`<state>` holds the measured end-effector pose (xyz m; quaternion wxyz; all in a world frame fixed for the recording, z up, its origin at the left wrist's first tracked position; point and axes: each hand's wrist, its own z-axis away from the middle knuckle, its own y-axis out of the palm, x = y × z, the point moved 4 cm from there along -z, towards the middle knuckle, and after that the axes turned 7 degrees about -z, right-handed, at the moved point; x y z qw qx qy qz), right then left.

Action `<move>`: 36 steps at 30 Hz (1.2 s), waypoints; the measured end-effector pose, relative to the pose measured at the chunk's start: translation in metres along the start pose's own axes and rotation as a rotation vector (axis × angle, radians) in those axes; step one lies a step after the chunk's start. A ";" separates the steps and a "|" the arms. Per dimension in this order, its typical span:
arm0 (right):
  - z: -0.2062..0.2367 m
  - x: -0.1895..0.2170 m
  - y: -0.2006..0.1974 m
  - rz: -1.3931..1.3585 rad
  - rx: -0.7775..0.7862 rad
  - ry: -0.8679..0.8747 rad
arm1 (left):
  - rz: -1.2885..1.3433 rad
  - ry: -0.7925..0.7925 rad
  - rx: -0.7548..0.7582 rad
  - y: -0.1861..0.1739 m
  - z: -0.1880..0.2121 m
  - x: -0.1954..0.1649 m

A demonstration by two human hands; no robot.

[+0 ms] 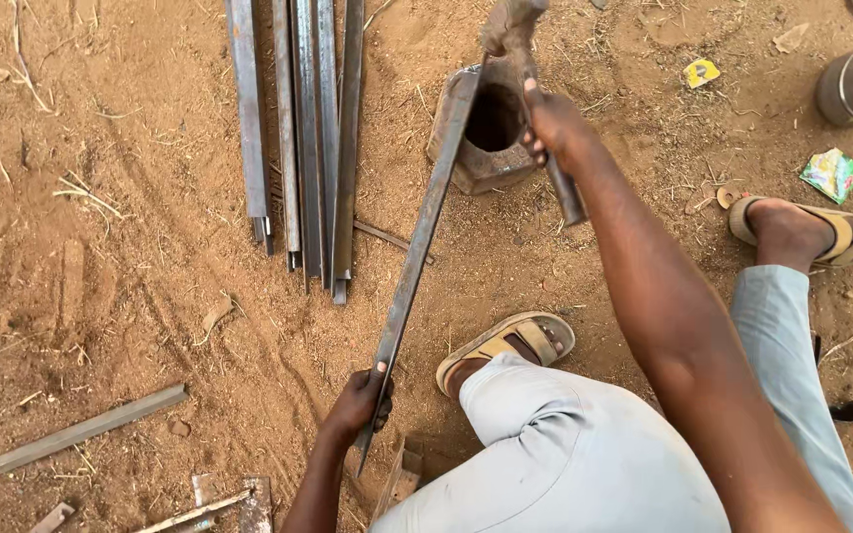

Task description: The person repeatedly strikes a metal rod with a hammer on a concrete anvil, adjusting the rod's position between strikes. The person then picks up a second metal rod and aligns it with the first, holding both together.

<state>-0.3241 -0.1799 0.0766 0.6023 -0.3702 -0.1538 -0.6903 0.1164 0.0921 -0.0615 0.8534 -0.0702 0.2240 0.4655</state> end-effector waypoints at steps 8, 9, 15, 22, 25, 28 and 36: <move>0.064 -0.085 -0.002 -0.349 0.024 0.074 | 0.000 -0.003 0.003 -0.001 -0.010 0.006; 0.077 -0.115 -0.005 -0.357 -0.013 0.100 | -0.005 0.001 0.000 0.000 -0.011 0.007; 0.124 -0.270 -0.028 -0.250 -0.138 0.188 | 0.043 0.058 0.021 0.021 -0.019 -0.016; 0.117 -0.311 -0.056 -0.271 -0.066 0.365 | 0.056 0.301 -0.009 0.055 -0.068 -0.139; 0.120 -0.311 -0.063 -0.237 -0.080 0.327 | 0.184 0.247 0.025 0.084 -0.099 -0.202; 0.133 -0.313 -0.063 -0.299 -0.036 0.301 | 0.152 0.354 -0.030 0.118 -0.121 -0.255; 0.138 -0.340 -0.070 -0.405 -0.005 0.386 | -0.110 0.556 -0.326 0.196 -0.142 -0.318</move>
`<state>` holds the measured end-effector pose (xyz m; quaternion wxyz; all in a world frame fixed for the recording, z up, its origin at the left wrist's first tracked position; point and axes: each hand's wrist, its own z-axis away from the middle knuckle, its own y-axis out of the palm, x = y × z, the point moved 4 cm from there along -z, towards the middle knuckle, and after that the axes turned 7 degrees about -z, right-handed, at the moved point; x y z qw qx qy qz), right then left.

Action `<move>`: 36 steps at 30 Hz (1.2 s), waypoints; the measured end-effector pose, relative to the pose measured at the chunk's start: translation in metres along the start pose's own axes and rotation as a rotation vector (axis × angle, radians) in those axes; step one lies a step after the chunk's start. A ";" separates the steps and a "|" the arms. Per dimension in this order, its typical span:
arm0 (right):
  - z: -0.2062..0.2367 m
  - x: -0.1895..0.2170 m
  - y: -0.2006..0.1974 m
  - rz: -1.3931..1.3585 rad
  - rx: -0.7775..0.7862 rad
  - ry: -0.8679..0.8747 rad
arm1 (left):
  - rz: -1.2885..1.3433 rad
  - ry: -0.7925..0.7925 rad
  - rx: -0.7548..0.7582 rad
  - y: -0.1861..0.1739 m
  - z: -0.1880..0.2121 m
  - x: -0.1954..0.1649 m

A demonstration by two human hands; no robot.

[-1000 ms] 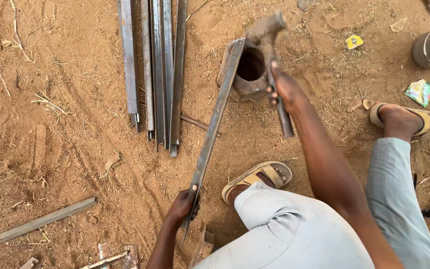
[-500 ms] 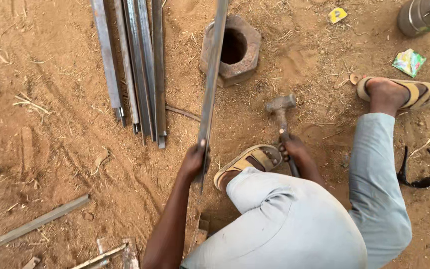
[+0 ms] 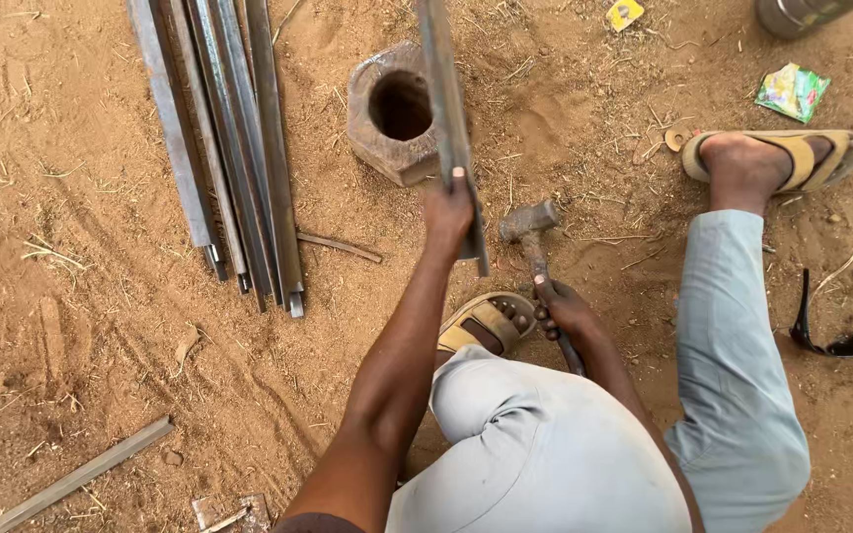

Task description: The person repeatedly strikes a metal rod with a hammer on a concrete anvil, adjusting the rod's position between strikes. The person then picks up a second metal rod and aligns it with the first, holding both together.

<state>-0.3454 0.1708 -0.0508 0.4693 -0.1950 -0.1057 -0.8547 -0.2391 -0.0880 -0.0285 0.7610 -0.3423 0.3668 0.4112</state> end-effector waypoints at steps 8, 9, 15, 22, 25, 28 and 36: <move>-0.012 -0.015 -0.008 0.000 0.046 -0.020 | -0.667 0.153 0.183 0.053 -0.042 -0.060; -0.013 -0.015 -0.005 -0.058 0.095 -0.018 | -0.750 0.131 0.299 0.051 -0.044 -0.066; -0.014 -0.018 0.001 -0.163 0.190 -0.031 | -0.203 0.509 -0.003 -0.056 0.023 -0.021; -0.012 -0.012 0.009 -0.059 0.106 -0.009 | -0.626 0.146 -0.587 -0.224 0.038 0.073; -0.004 -0.004 0.012 0.069 -0.007 0.000 | -1.109 -0.096 -0.709 -0.257 -0.005 0.079; 0.007 0.005 0.018 0.150 -0.055 -0.001 | -1.276 -0.226 -0.513 -0.266 -0.036 0.085; 0.017 0.024 0.033 0.363 -0.204 0.042 | -1.234 -0.273 -0.161 -0.289 -0.037 0.073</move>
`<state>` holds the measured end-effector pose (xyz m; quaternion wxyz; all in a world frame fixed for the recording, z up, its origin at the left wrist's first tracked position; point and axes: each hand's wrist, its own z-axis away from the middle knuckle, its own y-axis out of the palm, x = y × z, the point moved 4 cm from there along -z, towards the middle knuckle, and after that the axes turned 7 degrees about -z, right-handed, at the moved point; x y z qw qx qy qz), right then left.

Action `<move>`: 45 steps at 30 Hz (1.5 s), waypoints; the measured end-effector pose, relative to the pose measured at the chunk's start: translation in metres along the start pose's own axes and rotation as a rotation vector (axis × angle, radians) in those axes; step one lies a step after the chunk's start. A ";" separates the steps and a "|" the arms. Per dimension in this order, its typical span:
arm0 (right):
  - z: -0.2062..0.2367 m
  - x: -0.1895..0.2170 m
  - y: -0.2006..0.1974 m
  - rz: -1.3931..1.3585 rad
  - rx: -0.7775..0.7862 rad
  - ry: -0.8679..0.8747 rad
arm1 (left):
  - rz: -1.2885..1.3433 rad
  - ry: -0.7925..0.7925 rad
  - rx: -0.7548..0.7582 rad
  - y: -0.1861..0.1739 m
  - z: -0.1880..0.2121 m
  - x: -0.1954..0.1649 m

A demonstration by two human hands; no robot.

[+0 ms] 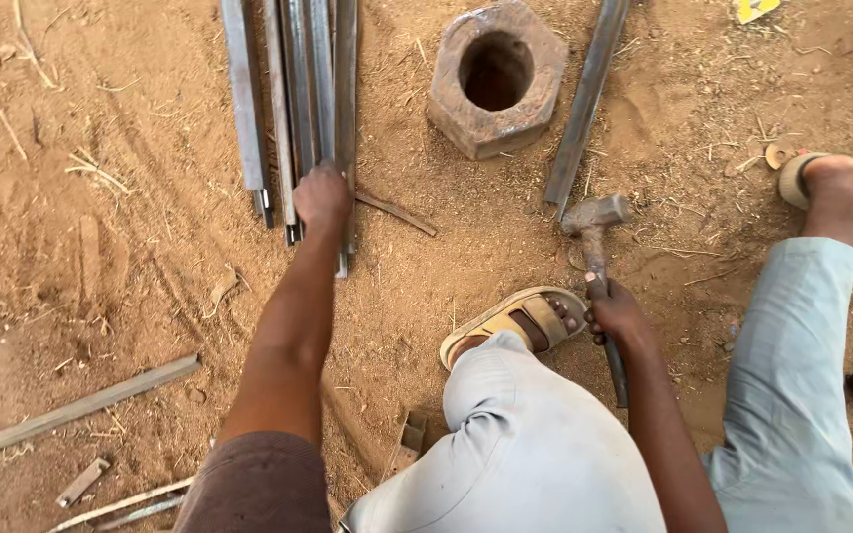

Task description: The person repeatedly strikes a metal rod with a hammer on a concrete anvil, adjusting the rod's position between strikes. The person then picks up a second metal rod and aligns it with the first, holding both together.

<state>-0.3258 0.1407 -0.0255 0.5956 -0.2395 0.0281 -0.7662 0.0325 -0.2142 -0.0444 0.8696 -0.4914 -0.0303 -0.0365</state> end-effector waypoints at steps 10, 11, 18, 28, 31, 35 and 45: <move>-0.005 -0.006 0.005 0.033 -0.075 -0.032 | 1.675 -0.019 0.458 -0.010 0.072 -0.047; -0.006 -0.007 0.006 0.044 -0.084 -0.042 | 1.655 -0.029 0.489 -0.010 0.068 -0.056; -0.024 -0.014 0.010 -0.007 -0.118 -0.268 | 1.375 -0.119 0.190 0.034 0.077 -0.058; -0.032 -0.027 0.017 -0.052 -0.115 -0.303 | 1.165 0.038 0.526 0.157 0.261 0.084; -0.026 -0.027 0.018 -0.105 -0.049 -0.266 | 1.180 0.074 0.625 0.169 0.271 0.072; -0.005 -0.012 0.008 0.003 -0.190 -0.442 | 1.021 0.104 0.658 0.176 0.257 0.054; 0.105 0.168 -0.052 -0.062 -0.320 -1.284 | 1.148 -0.028 0.920 0.176 0.248 0.050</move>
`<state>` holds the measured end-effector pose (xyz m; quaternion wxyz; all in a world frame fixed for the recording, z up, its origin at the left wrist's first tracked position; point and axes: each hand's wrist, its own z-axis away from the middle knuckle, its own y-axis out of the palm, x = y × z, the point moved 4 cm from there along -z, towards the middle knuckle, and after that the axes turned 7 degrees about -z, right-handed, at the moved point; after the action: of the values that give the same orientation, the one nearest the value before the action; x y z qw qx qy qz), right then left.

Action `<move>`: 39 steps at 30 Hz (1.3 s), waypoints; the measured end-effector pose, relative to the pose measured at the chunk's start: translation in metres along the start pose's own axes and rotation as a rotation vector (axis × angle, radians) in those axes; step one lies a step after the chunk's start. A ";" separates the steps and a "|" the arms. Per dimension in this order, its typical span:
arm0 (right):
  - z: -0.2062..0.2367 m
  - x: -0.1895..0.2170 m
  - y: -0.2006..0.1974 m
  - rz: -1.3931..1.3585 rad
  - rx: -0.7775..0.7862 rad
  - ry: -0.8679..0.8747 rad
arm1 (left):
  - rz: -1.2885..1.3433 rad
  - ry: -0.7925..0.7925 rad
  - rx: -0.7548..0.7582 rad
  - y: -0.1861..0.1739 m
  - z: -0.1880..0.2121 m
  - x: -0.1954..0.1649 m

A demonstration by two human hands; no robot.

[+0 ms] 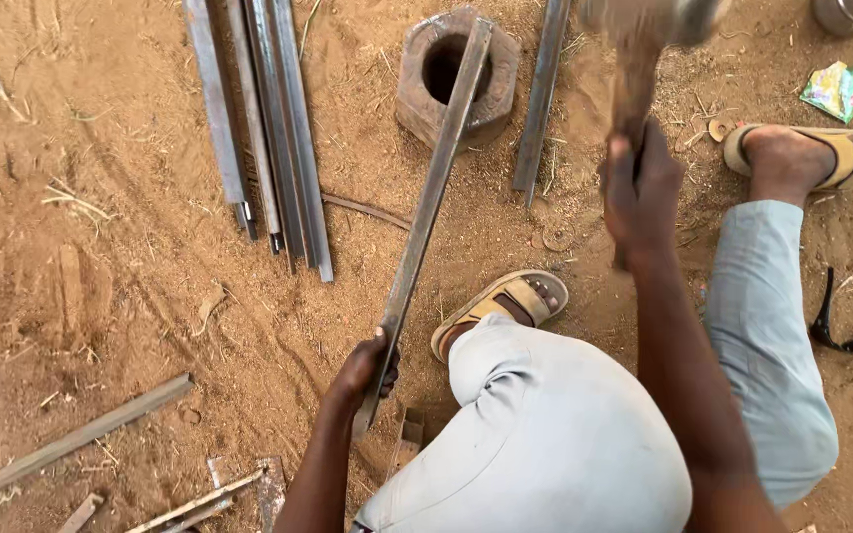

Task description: The person repeatedly strikes a metal rod with a hammer on a concrete anvil, adjusting the rod's position between strikes. The person then picks up a second metal rod and aligns it with the first, holding both together.

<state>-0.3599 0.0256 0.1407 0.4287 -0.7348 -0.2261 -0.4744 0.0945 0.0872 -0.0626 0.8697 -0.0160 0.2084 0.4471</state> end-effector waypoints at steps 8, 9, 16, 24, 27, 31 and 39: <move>-0.140 -0.026 0.079 0.386 0.354 -0.022 | 0.003 0.003 0.030 0.013 0.010 -0.003; -0.146 -0.031 0.087 0.485 0.491 0.090 | 0.044 0.012 0.044 0.016 0.007 -0.005; -0.154 -0.021 0.047 0.196 0.315 0.411 | 0.148 0.060 -0.012 0.024 0.002 -0.003; -0.156 -0.050 0.061 0.275 0.160 -0.024 | -0.034 0.082 -0.074 0.017 0.010 -0.003; -0.145 -0.063 0.084 0.448 0.390 0.106 | -0.074 0.079 -0.083 0.018 0.017 -0.007; -0.139 -0.070 0.082 0.537 0.499 0.449 | -0.104 0.060 -0.086 0.021 0.019 -0.010; -0.136 -0.061 0.076 0.341 0.238 0.124 | -0.063 0.033 -0.074 0.014 0.010 0.002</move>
<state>-0.3993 -0.1251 0.0797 0.5996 -0.6761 -0.1263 -0.4092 0.0885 0.0992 -0.0516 0.8785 -0.0619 0.2054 0.4268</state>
